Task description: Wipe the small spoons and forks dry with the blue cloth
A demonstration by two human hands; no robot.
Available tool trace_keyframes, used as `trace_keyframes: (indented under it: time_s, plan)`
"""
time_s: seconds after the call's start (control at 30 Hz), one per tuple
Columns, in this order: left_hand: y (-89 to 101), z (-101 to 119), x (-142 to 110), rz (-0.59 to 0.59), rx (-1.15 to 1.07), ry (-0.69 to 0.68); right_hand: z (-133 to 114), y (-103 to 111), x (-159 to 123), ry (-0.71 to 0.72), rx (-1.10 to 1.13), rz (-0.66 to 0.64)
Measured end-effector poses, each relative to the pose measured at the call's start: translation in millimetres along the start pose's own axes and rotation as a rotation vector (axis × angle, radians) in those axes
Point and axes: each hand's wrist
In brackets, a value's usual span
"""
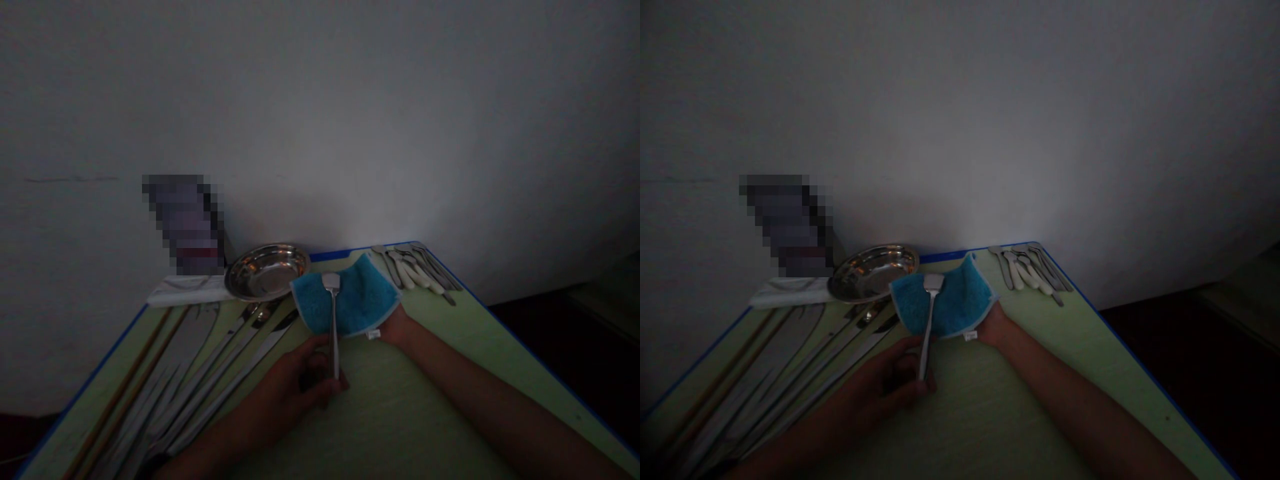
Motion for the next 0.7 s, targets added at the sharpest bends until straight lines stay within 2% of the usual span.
trace_keyframes:
  time_s: [0.3,0.53,0.7]
  plan:
    - [0.3,-1,-1,-0.023,0.048,-0.005,-3,-17,-1,-0.046,0.01,-0.077]
    - [0.0,4,-1,-0.037,0.07,-0.019,-2,-17,-1,-0.049,-0.001,-0.115]
    - [0.3,3,-1,-0.017,0.088,-0.032,-2,-14,2,-0.085,0.007,-0.077]
Point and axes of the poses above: each hand's wrist, its own x-axis towards the middle knuckle, its own y-axis out of the back of the hand, z = x × y, and after that the axes turned 3 degrees about x, right-handed
